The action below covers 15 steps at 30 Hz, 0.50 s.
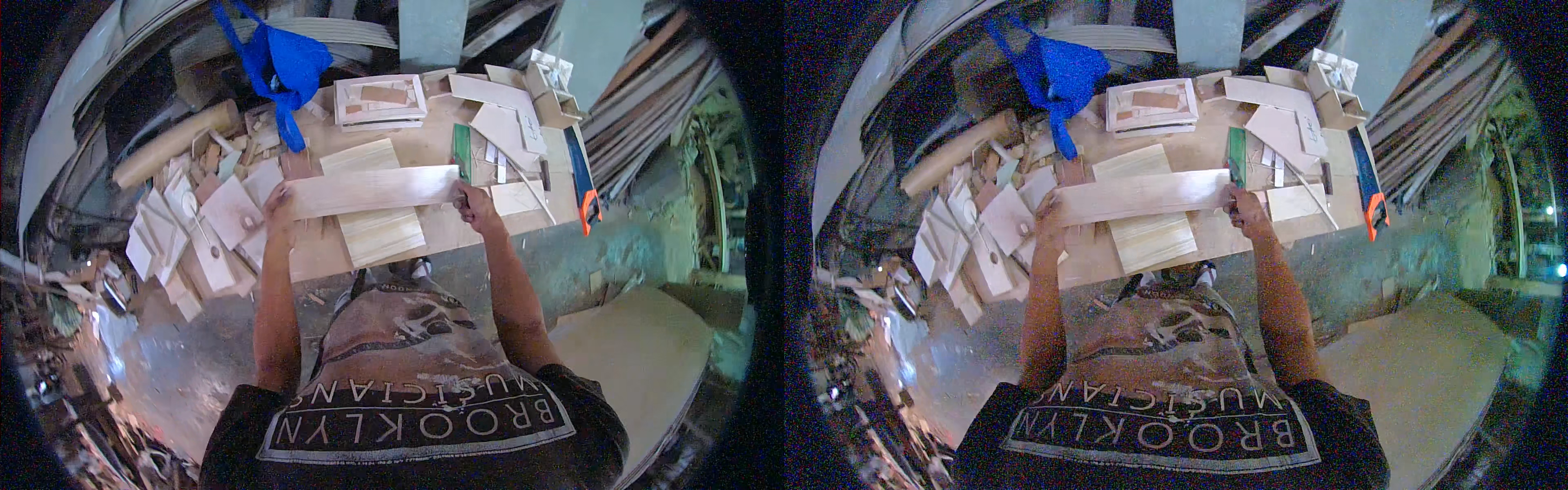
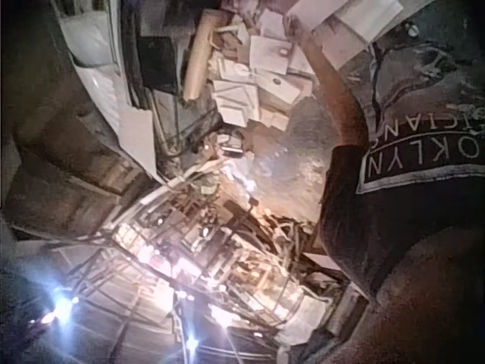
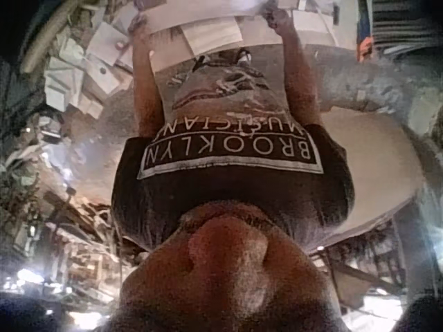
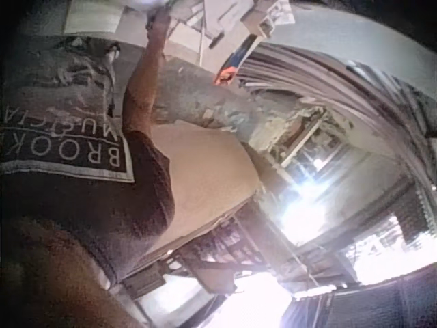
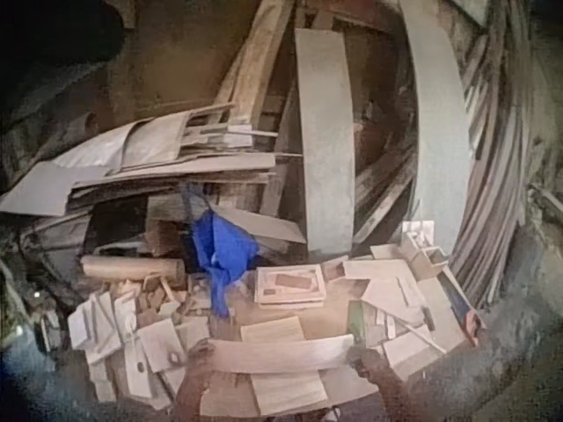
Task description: Using a hand saw to cut a piece of wood and inspecting various wood scraps on a workbench.
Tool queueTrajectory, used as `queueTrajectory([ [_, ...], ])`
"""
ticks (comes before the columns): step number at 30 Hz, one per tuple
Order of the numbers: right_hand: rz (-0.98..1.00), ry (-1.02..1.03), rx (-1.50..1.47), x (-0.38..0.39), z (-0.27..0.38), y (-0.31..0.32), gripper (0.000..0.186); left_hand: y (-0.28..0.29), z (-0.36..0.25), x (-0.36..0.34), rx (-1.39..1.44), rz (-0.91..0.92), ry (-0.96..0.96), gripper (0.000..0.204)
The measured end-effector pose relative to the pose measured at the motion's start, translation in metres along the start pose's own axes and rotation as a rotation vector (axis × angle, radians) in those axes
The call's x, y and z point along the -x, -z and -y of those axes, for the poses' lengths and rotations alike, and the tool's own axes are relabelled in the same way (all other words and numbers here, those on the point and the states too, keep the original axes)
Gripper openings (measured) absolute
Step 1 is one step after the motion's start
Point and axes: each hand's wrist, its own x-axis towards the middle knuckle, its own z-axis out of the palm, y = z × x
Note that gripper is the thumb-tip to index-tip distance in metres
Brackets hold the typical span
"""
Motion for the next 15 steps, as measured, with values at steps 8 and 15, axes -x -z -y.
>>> queueTrajectory([
  [8, -0.335, 0.642, 0.708, -0.018, -0.09, -0.091, 0.019, 0.072, -0.077, 0.008, 0.083, -0.172, -0.103, 0.036],
  [15, -0.401, 0.925, 0.655, -0.008, -0.059, -0.128, 0.027, 0.027, -0.097, 0.02, 0.006, -0.415, -0.022, 0.045],
])
